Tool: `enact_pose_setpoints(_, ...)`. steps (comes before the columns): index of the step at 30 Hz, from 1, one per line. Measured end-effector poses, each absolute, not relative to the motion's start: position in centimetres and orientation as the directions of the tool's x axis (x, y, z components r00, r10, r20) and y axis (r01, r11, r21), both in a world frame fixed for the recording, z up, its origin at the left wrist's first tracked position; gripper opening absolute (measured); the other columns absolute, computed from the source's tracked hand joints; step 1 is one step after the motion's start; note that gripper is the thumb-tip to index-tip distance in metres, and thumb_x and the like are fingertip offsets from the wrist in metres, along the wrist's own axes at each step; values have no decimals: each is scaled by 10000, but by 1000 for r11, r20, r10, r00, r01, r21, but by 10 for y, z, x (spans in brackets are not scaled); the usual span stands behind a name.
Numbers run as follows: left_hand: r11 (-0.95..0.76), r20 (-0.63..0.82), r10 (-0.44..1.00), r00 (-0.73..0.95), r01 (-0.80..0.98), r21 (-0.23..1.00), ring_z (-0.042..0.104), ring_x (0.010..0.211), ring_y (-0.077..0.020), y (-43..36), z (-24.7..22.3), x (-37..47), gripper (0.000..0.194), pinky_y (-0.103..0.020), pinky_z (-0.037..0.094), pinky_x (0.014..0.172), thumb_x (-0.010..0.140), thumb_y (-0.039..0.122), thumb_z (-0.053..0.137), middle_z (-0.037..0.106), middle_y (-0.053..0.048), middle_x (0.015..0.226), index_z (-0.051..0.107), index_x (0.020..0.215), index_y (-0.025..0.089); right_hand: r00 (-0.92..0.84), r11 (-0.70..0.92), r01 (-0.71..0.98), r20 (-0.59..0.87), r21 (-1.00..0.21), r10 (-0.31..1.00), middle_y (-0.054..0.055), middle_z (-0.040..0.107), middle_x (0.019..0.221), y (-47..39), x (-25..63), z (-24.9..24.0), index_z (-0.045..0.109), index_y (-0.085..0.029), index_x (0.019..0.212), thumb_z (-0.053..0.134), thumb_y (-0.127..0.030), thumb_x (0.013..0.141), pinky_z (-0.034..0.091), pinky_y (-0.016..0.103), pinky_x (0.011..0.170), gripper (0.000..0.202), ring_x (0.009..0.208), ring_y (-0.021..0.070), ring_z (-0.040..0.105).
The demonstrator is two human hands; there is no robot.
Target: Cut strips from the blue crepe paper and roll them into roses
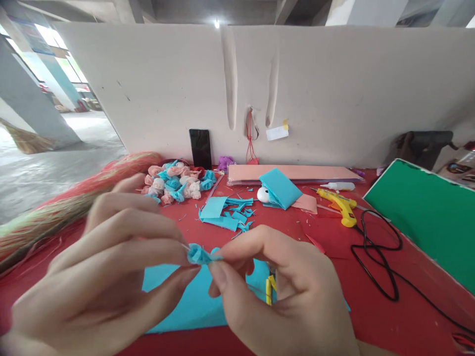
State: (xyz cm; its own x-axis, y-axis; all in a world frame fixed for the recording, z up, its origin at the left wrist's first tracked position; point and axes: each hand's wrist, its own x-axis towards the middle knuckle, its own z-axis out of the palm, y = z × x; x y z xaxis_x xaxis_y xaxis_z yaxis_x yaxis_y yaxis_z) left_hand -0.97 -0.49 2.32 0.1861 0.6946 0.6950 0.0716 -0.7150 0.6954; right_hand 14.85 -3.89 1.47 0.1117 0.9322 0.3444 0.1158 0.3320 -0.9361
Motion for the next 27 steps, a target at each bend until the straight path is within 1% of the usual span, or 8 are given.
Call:
enact_pose_setpoints(2,-802,771,596,223,142,580,557,638,-185,-3,22,-9,150,-373,401,774,673,107,753,694,10,661,719,718,246,109,454,237,487,-859,866,-73,657,508,-37,151,12,638,-319,655,674,-164,702,494,226,441,166,433,128,604)
enact_pose_setpoints(3,-809,771,588,245,154,568,563,643,-172,-3,20,-7,127,-360,404,771,716,110,726,690,13,682,705,737,234,83,501,302,546,-811,833,-78,667,530,-36,152,10,640,-319,691,671,-157,714,505,219,449,167,443,124,611)
enact_pose_setpoints(7,-632,587,759,283,99,769,555,671,-145,-6,13,-1,90,-298,443,670,773,127,673,646,17,683,689,738,209,-7,628,496,720,-600,694,-98,643,565,-30,157,6,602,-277,754,640,-117,746,485,159,442,164,456,74,576)
enact_pose_setpoints(10,-528,495,825,272,61,847,543,682,-141,-6,14,0,78,-269,440,604,763,136,666,638,13,684,704,733,198,-21,662,568,795,-490,607,-93,608,583,-27,159,3,589,-259,777,646,-90,750,479,150,471,181,474,56,535)
enact_pose_setpoints(14,-457,429,860,278,45,888,549,698,-145,-5,15,0,65,-270,433,612,759,159,667,631,7,686,709,719,188,-46,678,623,847,-390,529,-87,612,610,-27,158,-2,581,-258,813,625,-108,791,491,166,520,158,505,60,538)
enact_pose_setpoints(19,-405,374,877,303,46,913,559,712,-152,-4,15,-1,76,-287,436,656,775,175,647,645,-2,723,710,733,184,-9,620,689,851,-375,525,-91,655,643,-29,156,-10,569,-280,834,585,-228,874,491,228,605,67,556,81,574)
enact_pose_setpoints(23,-386,355,879,318,38,922,575,730,-159,-4,16,-2,91,-291,446,678,772,171,639,653,-1,723,692,699,181,-18,619,703,862,-349,507,-68,680,657,-29,158,-10,583,-272,821,589,-176,854,505,257,596,102,547,106,598)
enact_pose_setpoints(27,-372,330,885,329,75,925,570,736,-161,-2,16,-4,98,-286,453,688,777,205,638,648,3,721,680,690,186,-134,718,656,901,-233,414,-58,690,646,-26,161,-3,604,-231,817,621,-91,783,520,198,585,144,529,86,615)
